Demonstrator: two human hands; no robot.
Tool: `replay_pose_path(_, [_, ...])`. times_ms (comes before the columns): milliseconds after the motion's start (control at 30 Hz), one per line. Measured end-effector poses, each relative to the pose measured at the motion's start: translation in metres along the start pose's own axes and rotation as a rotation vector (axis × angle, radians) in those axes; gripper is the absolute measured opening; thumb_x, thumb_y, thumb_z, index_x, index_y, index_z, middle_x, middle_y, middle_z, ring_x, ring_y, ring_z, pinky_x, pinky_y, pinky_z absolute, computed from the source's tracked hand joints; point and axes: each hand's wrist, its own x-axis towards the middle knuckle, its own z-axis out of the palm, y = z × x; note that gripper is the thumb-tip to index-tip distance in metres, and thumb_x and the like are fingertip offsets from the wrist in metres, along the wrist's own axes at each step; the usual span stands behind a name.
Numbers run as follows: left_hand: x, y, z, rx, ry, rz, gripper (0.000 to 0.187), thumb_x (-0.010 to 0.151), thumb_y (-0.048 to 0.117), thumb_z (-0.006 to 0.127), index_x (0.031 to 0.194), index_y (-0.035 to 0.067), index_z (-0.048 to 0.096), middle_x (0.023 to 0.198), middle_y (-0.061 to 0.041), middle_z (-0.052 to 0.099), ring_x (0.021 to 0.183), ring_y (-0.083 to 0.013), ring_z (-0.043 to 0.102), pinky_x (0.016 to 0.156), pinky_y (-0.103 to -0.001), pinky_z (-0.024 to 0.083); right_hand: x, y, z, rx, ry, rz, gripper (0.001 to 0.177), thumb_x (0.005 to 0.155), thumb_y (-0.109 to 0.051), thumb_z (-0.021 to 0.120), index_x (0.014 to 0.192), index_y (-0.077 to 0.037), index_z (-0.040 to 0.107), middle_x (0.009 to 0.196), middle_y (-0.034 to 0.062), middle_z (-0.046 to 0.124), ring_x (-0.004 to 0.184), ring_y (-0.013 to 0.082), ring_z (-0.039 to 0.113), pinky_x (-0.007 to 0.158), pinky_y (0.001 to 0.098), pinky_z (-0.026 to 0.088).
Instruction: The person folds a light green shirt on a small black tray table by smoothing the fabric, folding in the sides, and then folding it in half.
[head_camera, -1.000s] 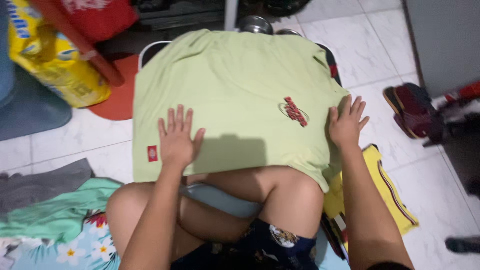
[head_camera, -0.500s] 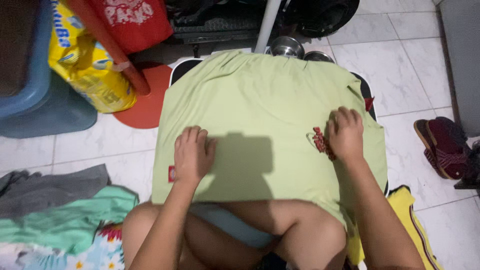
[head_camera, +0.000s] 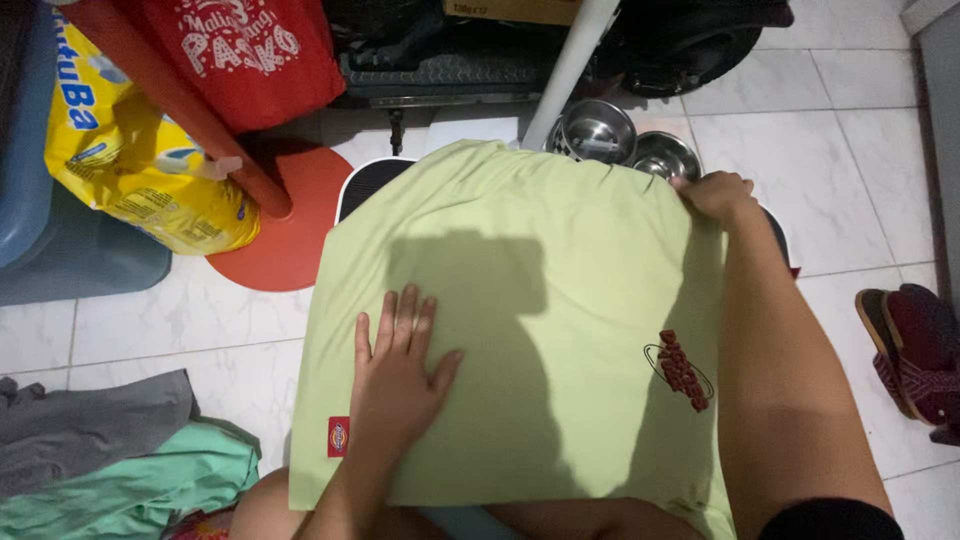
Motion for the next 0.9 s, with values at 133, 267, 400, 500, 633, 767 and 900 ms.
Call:
replay_pose_path(133, [0.002,0.000,0.003,0.040,0.027,0.038,0.074,0.094,0.054,0.051,0.153,0.010,0.036,0.161,-0.012,0.030,0.150,-0.0293,0.021,0.119,-0.056,0.009,-0.008,0.017,0.007,0.486,0.013,-0.188,0.022,0.093,-0.018,0.074,0.108,-0.003,0.078,0.113,0.0184,0.077,0.105,0.0330,0.069,0.094,0.0429,0.057])
replay_pose_path(267, [-0.002,0.003,0.000,0.040,0.035,0.021,0.074,0.094,0.053,0.052,0.154,0.011,0.037,0.163,-0.011,0.031,0.152,-0.0293,0.024,0.122,-0.055,0.011,-0.033,0.010,-0.006,0.322,0.200,-0.288,0.016,0.100,-0.006,0.065,0.107,-0.005,0.079,0.103,0.0128,0.074,0.086,0.0220,0.067,0.081,0.0331,0.052])
replay_pose_path(400, [-0.006,0.003,-0.002,0.047,-0.048,-0.019,0.075,0.094,0.054,0.053,0.153,0.012,0.039,0.164,-0.010,0.028,0.153,-0.0290,0.022,0.123,-0.055,0.011,-0.128,0.004,-0.054,1.056,0.216,-0.385,0.004,0.105,-0.010,0.064,0.105,-0.006,0.064,0.092,-0.0013,0.061,0.082,0.0108,0.053,0.073,0.0273,0.047])
replay_pose_path(500, [-0.011,0.001,0.003,0.024,0.069,0.039,0.074,0.096,0.053,0.054,0.153,0.010,0.041,0.164,-0.012,0.030,0.153,-0.0300,0.024,0.123,-0.056,0.011,-0.224,0.035,-0.075,1.008,-0.020,-0.517,0.018,0.110,-0.011,0.051,0.104,-0.004,0.066,0.101,0.0023,0.066,0.094,0.0151,0.060,0.086,0.0314,0.049])
replay_pose_path(633, [-0.014,0.000,0.006,0.034,0.118,0.081,0.072,0.095,0.050,0.056,0.149,0.005,0.044,0.159,-0.017,0.035,0.148,-0.0341,0.027,0.118,-0.058,0.012,-0.287,0.071,-0.053,0.460,-0.192,-0.681,0.011,0.090,-0.013,0.066,0.090,-0.009,0.077,0.094,0.0051,0.072,0.091,0.0198,0.068,0.088,0.0347,0.055])
replay_pose_path(767, [-0.012,-0.001,0.001,-0.079,0.191,0.005,0.045,0.092,0.028,0.063,0.131,0.006,0.064,0.146,-0.012,0.056,0.142,-0.0312,0.046,0.120,-0.052,0.028,-0.307,0.096,-0.035,0.148,-0.438,-0.373,0.022,0.082,-0.018,0.076,0.101,-0.012,0.084,0.100,0.0053,0.079,0.095,0.0214,0.073,0.090,0.0346,0.056])
replay_pose_path(900, [0.014,0.003,0.000,-0.282,0.344,-0.066,0.027,0.100,0.020,0.062,0.121,0.003,0.069,0.126,-0.014,0.062,0.125,-0.0336,0.056,0.111,-0.049,0.040,-0.313,0.093,-0.051,0.156,-0.036,-0.200,0.032,0.098,-0.030,0.069,0.119,-0.007,0.078,0.105,0.0150,0.078,0.094,0.0265,0.076,0.087,0.0393,0.057])
